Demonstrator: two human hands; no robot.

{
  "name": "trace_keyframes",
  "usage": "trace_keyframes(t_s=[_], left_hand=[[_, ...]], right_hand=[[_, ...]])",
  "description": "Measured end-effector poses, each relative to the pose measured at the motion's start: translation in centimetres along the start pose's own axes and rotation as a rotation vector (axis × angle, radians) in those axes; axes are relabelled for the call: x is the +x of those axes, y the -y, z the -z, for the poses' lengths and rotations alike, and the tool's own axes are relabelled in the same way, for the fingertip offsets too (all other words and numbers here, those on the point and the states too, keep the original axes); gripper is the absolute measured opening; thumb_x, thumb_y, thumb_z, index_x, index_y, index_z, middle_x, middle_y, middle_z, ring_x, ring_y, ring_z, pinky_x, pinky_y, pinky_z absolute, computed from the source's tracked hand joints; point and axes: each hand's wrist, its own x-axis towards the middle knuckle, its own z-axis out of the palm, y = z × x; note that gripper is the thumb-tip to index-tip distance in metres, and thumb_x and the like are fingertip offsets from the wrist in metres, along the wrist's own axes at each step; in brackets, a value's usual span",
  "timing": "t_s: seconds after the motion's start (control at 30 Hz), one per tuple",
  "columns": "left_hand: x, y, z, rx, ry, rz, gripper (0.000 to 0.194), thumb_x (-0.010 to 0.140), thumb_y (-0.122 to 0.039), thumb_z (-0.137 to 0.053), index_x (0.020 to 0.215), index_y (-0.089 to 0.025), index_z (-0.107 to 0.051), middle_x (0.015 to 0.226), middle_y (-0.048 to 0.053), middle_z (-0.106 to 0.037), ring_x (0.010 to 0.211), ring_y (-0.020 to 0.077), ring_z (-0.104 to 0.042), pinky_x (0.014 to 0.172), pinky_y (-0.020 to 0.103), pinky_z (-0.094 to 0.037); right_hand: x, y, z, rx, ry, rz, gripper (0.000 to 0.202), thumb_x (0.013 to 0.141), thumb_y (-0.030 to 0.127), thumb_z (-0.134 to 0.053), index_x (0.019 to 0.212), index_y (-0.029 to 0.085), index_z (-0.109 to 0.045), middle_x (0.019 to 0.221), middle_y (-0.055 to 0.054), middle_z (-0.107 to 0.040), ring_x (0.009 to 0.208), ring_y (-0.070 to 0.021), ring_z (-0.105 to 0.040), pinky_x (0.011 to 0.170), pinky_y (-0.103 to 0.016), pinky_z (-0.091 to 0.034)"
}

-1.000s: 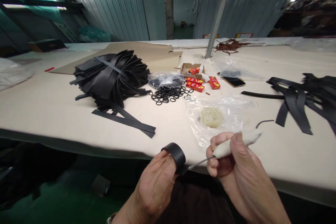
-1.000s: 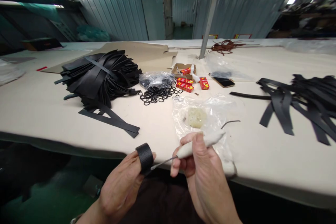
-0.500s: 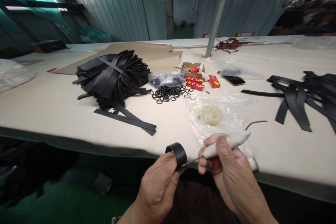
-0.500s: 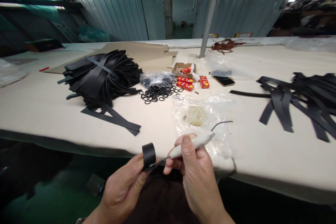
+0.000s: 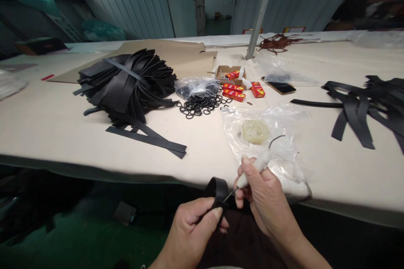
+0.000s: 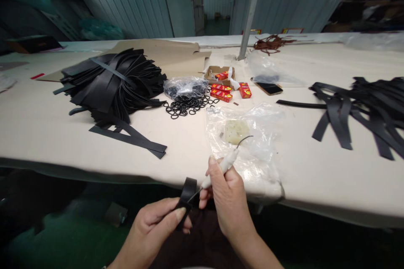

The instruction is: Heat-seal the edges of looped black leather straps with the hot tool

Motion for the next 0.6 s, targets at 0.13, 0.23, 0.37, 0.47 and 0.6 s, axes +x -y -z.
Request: trace_keyframes(t_s=[0.13, 0.23, 0.37, 0.47, 0.6], left_hand=[[0.1, 0.0, -0.2, -0.002, 0.015, 0.066, 0.028, 0.084, -0.026, -0.049, 0.064, -0.014, -0.064, 0.061, 0.003, -0.061, 0.057, 0.0140, -0.056, 0.055, 0.020, -0.045], [0.1, -0.1, -0.2, 0.048, 0.037, 0.067, 0.030, 0.084, -0.027, -0.048, 0.060, -0.014, -0.061, 0.058, 0.002, -0.057, 0.056, 0.0133, -0.053, 0.054, 0.020, -0.041], [0.2, -0.3, -0.1, 0.112, 0.061, 0.020, 0.032, 0.086, -0.026, -0.046, 0.058, -0.015, -0.058, 0.057, 0.001, -0.054, 0.055, 0.0125, -0.051, 0.053, 0.020, -0.039], [0.4, -0.3, -0.2, 0.163, 0.065, -0.031, 0.031, 0.086, -0.024, -0.045, 0.059, -0.015, -0.057, 0.057, 0.001, -0.053, 0.055, 0.0123, -0.050, 0.054, 0.020, -0.038], [0.4, 0.2, -0.4, 0.203, 0.064, -0.059, 0.030, 0.086, -0.024, -0.044, 0.061, -0.015, -0.058, 0.059, 0.002, -0.055, 0.057, 0.0133, -0.051, 0.055, 0.021, -0.039]], right_hand=[[0.2, -0.4, 0.0, -0.060, 0.000, -0.001, 0.037, 0.082, 0.052, -0.055, 0.073, 0.017, -0.047, 0.050, 0.004, -0.052, 0.037, -0.0079, -0.048, 0.034, -0.015, -0.039], [0.3, -0.2, 0.1, -0.123, 0.011, -0.010, 0.038, 0.082, 0.053, -0.054, 0.073, 0.017, -0.047, 0.049, 0.004, -0.052, 0.035, -0.0080, -0.047, 0.033, -0.015, -0.037], [0.3, 0.7, 0.0, -0.224, 0.034, 0.014, 0.041, 0.081, 0.056, -0.053, 0.070, 0.016, -0.048, 0.046, 0.004, -0.051, 0.033, -0.0078, -0.047, 0.032, -0.014, -0.037], [0.3, 1.2, -0.1, -0.276, 0.024, 0.044, 0.042, 0.081, 0.056, -0.053, 0.068, 0.016, -0.047, 0.042, 0.005, -0.050, 0.032, -0.0075, -0.046, 0.031, -0.014, -0.037], [0.4, 1.6, 0.1, -0.298, -0.016, 0.064, 0.044, 0.079, 0.057, -0.054, 0.065, 0.017, -0.046, 0.040, 0.005, -0.048, 0.031, -0.0076, -0.045, 0.030, -0.014, -0.037]])
